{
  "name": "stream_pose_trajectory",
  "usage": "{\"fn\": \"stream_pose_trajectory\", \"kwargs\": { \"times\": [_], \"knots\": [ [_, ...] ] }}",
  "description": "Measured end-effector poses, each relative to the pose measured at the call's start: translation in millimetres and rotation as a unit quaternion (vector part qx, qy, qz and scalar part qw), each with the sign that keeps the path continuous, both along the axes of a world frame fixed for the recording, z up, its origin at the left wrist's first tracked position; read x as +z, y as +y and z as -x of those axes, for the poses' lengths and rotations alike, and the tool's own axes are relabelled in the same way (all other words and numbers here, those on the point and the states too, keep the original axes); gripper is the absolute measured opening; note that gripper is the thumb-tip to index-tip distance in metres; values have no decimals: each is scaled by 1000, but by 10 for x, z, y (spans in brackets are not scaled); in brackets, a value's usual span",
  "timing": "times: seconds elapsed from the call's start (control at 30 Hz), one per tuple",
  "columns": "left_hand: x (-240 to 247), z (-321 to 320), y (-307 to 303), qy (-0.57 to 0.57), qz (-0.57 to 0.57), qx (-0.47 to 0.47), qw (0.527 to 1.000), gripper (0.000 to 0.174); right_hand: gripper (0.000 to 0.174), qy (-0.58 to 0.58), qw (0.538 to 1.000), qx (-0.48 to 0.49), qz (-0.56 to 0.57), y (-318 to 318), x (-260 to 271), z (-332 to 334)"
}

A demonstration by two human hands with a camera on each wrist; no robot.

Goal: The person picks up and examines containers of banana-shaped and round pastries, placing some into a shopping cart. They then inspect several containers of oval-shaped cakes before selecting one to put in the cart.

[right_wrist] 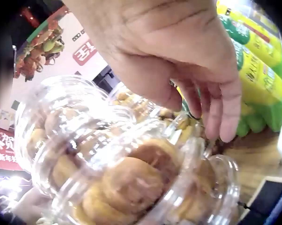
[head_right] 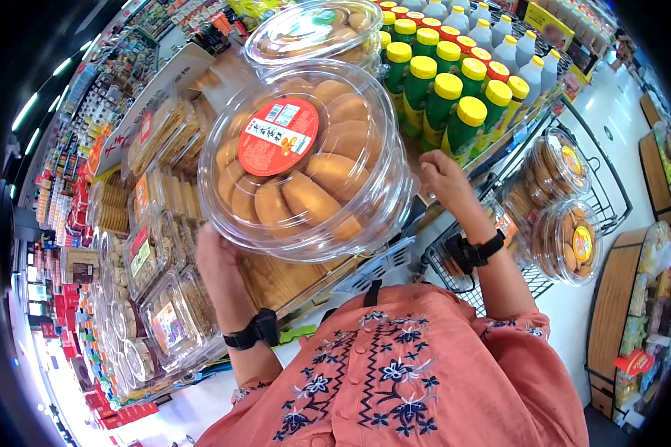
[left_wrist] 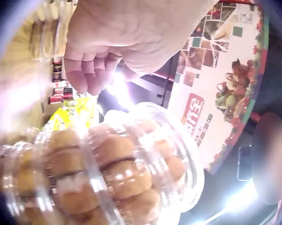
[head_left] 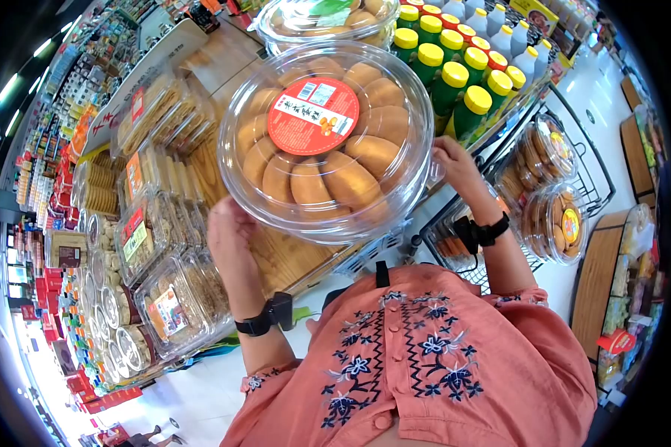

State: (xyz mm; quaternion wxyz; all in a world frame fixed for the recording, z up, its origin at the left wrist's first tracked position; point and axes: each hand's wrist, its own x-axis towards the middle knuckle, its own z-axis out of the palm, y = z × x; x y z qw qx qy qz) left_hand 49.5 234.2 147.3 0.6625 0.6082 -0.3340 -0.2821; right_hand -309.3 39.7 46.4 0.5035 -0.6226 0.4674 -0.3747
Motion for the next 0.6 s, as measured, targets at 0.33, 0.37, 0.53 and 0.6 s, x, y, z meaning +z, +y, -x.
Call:
{"fn": "stream_pose_trajectory", "kwargs": {
  "times": [0.33, 0.37, 0.53, 0.6],
  "knots": [
    [665, 216, -289, -88, 50, 12, 995, 46, 32, -103, 980, 7, 171, 505, 1498, -342],
    [663, 227, -315, -86, 58, 21, 994, 45, 33, -113, 977, 22, 177, 527, 1530, -366],
    [717, 256, -296, -126, 41, 4, 991, 46, 33, -86, 963, 21, 255, 471, 1464, -405],
    [739, 261, -287, -128, 35, 1, 991, 46, 33, -93, 965, 22, 243, 469, 1473, -412]
  ]
}}
